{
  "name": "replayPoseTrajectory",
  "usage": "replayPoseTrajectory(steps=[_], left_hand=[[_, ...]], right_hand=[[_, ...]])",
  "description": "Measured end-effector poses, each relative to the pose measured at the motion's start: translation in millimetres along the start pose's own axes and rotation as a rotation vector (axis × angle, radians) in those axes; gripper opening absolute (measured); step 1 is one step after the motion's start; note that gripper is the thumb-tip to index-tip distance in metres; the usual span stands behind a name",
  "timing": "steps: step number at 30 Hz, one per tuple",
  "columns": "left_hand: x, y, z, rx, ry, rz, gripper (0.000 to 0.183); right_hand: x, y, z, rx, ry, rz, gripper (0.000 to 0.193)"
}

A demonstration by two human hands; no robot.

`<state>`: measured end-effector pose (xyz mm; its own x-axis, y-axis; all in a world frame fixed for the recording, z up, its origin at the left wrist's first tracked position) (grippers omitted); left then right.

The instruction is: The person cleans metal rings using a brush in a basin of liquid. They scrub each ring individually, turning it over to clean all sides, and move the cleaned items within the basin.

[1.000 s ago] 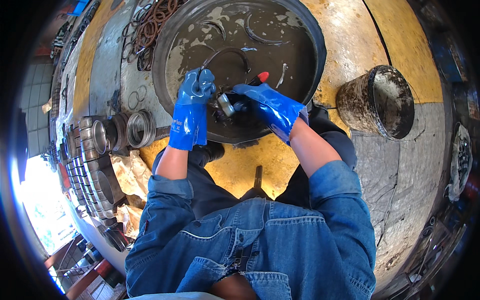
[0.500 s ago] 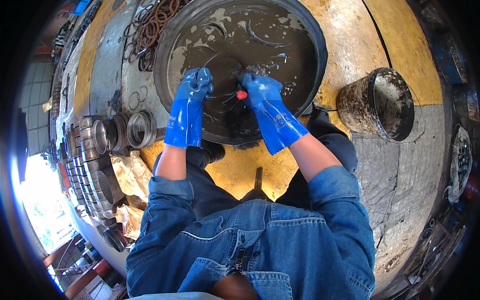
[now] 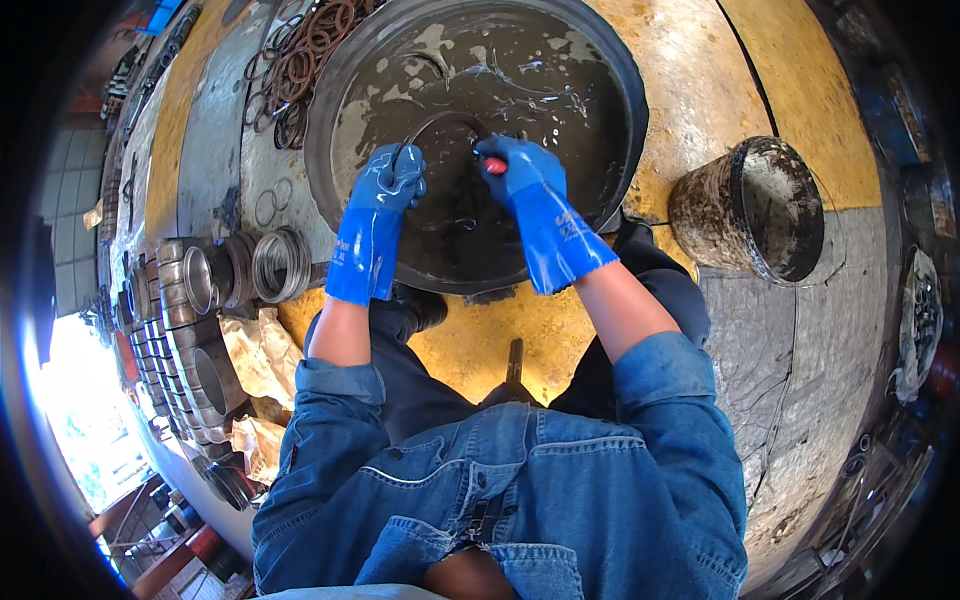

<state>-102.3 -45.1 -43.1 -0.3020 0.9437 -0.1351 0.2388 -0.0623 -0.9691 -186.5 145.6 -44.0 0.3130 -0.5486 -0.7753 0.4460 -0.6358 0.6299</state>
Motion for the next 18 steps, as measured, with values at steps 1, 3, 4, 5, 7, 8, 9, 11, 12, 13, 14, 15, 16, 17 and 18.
replayPoseTrajectory(steps=[1, 3, 4, 5, 7, 8, 9, 11, 12, 13, 14, 15, 16, 17, 18], left_hand=[[0, -2, 0, 0.057, 0.018, -0.007, 0.034], [-3, -3, 3, 0.083, -0.039, 0.076, 0.032], [-3, -5, 3, 0.096, -0.066, 0.116, 0.031], [-1, -13, 4, 0.149, -0.060, 0.265, 0.031], [-2, -28, -1, 0.248, -0.067, 0.572, 0.032], [1, -34, -3, 0.293, -0.085, 0.645, 0.032], [5, -37, -6, 0.338, -0.100, 0.720, 0.032], [12, -36, -7, 0.354, -0.059, 0.857, 0.031], [17, -32, -5, 0.328, 0.001, 0.917, 0.031], [22, -28, -4, 0.301, 0.060, 0.977, 0.030], [25, -24, -7, 0.292, 0.109, 0.997, 0.028], [34, -30, -8, 0.364, 0.126, 0.994, 0.027], [36, -33, -10, 0.424, 0.137, 0.999, 0.027], [39, -35, -14, 0.484, 0.149, 1.002, 0.026], [42, -39, -15, 0.464, 0.166, 1.015, 0.025]], right_hand=[[11, -15, 0, 0.155, 0.120, 0.152, 0.021], [23, -31, -7, 0.355, 0.271, 0.371, 0.019], [20, -36, -12, 0.399, 0.300, 0.438, 0.021], [18, -40, -16, 0.444, 0.329, 0.504, 0.024], [-13, -18, -12, 0.389, 0.231, 0.764, 0.021], [-19, -13, -10, 0.368, 0.218, 0.793, 0.020], [-26, -7, -10, 0.351, 0.204, 0.824, 0.020], [-35, 8, -8, 0.314, 0.176, 0.887, 0.020], [-40, 14, -6, 0.297, 0.158, 0.917, 0.020], [-43, 20, -4, 0.278, 0.140, 0.948, 0.020], [-44, 25, -2, 0.259, 0.124, 0.980, 0.020], [-35, 27, 3, 0.120, 0.124, 0.937, 0.021], [-25, 18, 11, 0.189, 0.159, 0.867, 0.022], [-16, 8, 15, 0.257, 0.195, 0.797, 0.023], [-12, -7, 12, 0.340, 0.134, 0.956, 0.020]])
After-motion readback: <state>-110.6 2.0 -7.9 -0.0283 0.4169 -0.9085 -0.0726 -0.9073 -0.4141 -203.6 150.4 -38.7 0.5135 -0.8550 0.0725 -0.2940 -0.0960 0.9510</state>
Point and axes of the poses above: each hand's wrist, its own z-axis towards the middle knuckle, its own x-axis out of the palm, y = z × x, the point moved 10 cm from there along z, towards the middle knuckle, and after that the axes turned 9 degrees about -z, right-handed, at the moved point
